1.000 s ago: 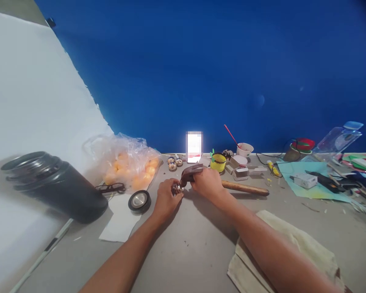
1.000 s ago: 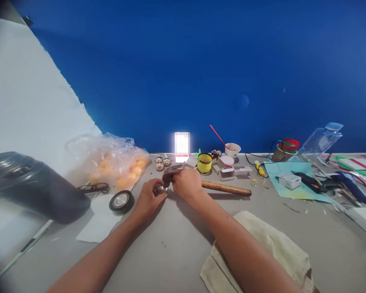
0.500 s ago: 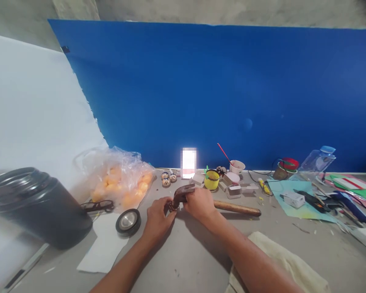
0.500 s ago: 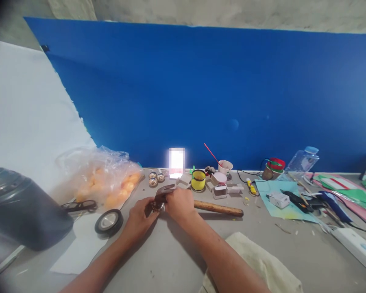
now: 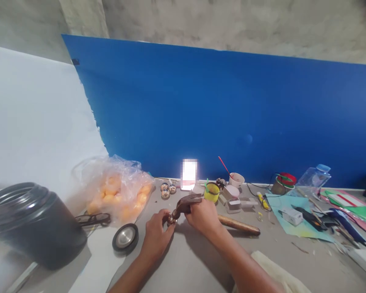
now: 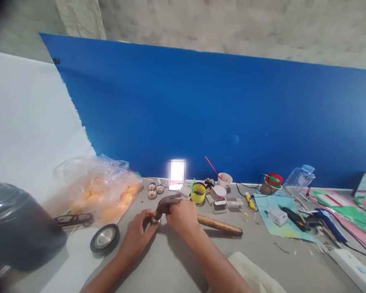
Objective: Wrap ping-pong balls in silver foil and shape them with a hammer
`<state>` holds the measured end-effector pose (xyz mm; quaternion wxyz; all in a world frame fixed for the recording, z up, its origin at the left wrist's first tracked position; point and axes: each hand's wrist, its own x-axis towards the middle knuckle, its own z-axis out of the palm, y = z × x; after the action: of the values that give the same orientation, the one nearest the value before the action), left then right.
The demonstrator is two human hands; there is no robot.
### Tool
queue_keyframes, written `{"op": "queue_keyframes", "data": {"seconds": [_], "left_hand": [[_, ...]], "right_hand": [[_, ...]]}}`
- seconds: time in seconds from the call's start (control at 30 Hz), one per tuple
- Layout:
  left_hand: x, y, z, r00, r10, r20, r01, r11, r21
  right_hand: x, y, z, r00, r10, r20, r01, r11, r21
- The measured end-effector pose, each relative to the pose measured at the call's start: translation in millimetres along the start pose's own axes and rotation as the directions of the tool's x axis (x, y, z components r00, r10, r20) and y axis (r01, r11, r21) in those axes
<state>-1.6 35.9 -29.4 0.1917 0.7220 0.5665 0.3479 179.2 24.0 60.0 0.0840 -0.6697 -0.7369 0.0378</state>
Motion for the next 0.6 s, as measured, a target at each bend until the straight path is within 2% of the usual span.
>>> {"op": "queue_keyframes", "data": {"seconds": [0.13, 0.33, 0.6], "left_hand": [[1, -2, 0.8, 0.997, 0.002, 0.074, 0.005, 0.997, -0.083], [-3, -7, 2.4, 0.998, -0.046, 0.052, 0.051, 0.993, -0.11], [-5, -4, 5.2, 0.995, 0.068, 0.078, -0.065, 0.997, -0.044]], "right_hand": [[8, -2, -4, 1.0, 0.01, 0.027, -0.009, 0.999, -0.043], [9, 4, 13, 0.997, 0.003, 0.077, 0.001, 0.998, -0.056], [7, 11, 12, 0.994, 0.052, 0.095, -0.047, 0.997, -0.058]]}}
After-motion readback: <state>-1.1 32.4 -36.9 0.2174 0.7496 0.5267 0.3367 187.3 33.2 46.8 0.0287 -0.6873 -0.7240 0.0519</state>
